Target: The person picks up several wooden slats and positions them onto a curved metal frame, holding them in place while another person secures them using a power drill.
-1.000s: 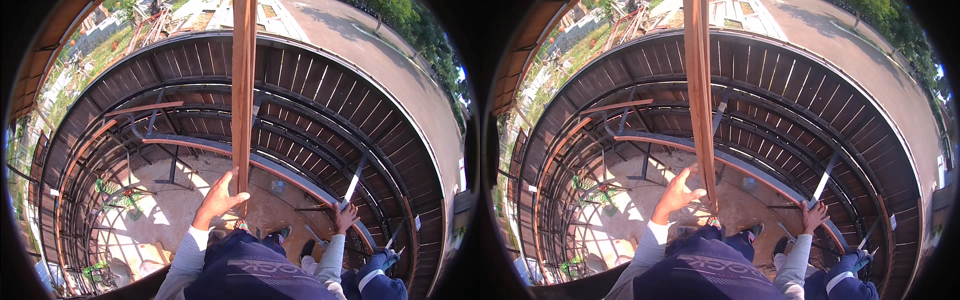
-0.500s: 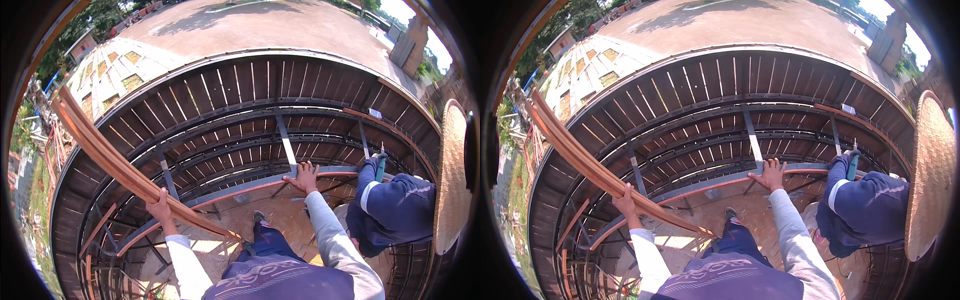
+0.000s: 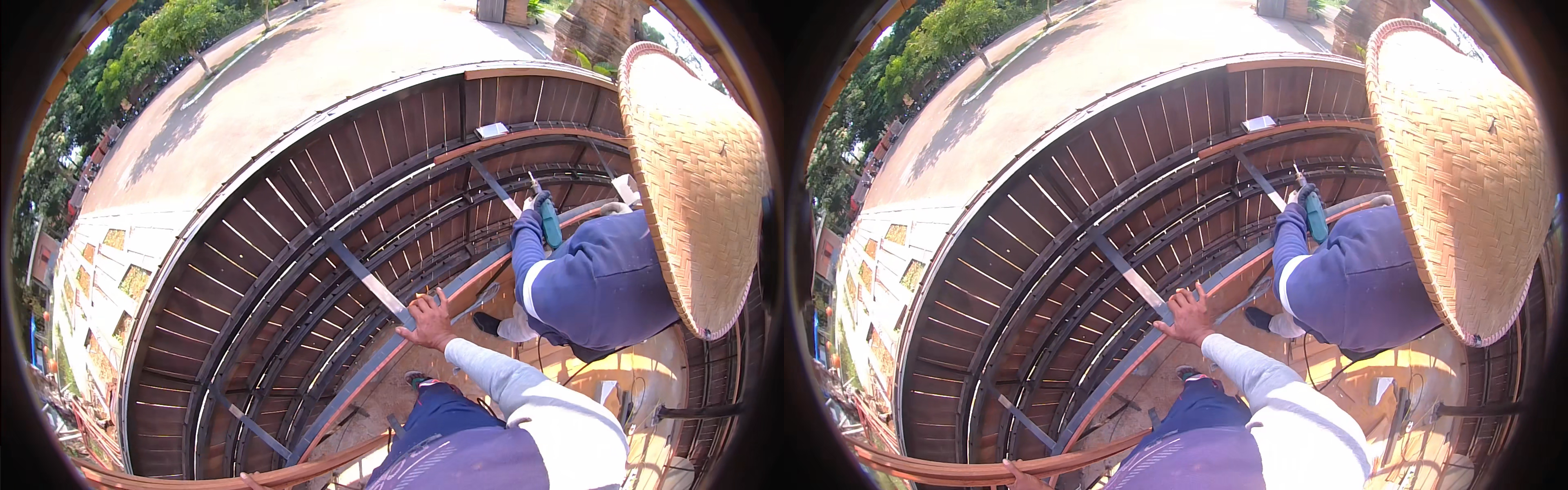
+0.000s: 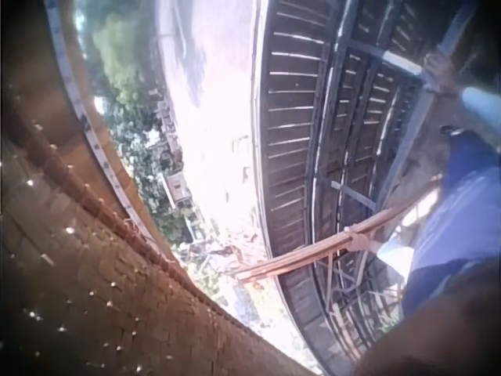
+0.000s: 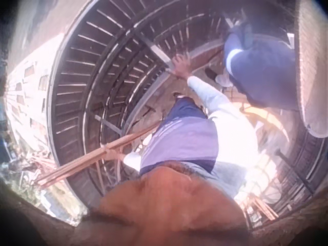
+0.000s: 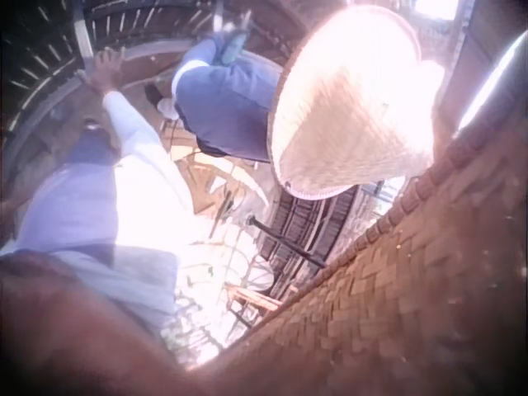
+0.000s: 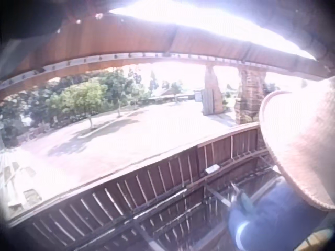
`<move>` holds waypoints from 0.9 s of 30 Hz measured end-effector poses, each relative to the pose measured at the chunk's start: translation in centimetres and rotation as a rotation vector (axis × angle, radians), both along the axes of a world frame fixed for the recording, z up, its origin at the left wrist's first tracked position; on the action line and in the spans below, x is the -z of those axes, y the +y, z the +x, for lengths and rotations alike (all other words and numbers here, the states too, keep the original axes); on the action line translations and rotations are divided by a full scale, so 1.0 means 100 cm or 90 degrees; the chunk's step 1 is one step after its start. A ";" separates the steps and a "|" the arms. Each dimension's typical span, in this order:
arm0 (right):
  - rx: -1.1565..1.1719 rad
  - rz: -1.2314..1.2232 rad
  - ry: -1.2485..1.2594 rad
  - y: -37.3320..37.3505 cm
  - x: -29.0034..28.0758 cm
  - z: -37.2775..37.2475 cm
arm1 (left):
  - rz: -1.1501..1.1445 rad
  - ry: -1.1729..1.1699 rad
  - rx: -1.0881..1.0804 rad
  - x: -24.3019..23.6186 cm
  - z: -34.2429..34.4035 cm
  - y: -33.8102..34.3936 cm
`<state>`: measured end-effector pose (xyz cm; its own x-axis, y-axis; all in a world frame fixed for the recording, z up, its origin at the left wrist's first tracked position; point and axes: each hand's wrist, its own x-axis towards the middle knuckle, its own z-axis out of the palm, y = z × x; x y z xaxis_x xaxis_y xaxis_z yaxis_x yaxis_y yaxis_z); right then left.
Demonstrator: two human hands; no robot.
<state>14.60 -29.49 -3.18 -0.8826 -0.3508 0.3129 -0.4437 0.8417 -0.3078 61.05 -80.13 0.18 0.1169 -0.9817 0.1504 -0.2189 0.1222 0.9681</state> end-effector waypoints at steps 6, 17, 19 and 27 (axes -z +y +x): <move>-0.005 -0.023 -0.003 0.000 0.000 0.001 | -0.044 -0.130 -0.075 -0.098 -0.029 0.042; 0.008 -0.021 -0.026 0.002 -0.002 -0.001 | -0.053 -0.275 -0.182 -0.168 -0.011 0.043; 0.005 -0.008 -0.027 -0.001 -0.005 -0.001 | -0.045 -0.298 -0.224 -0.182 0.013 0.046; 0.034 0.030 -0.043 -0.012 -0.006 0.000 | -0.143 -0.270 -0.292 -0.219 0.111 0.048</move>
<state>14.63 -30.68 -2.58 -0.9193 -0.3153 0.2358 -0.3769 0.8778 -0.2958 72.16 -75.34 22.12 0.4003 -0.7862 0.4708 -0.6536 0.1151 0.7481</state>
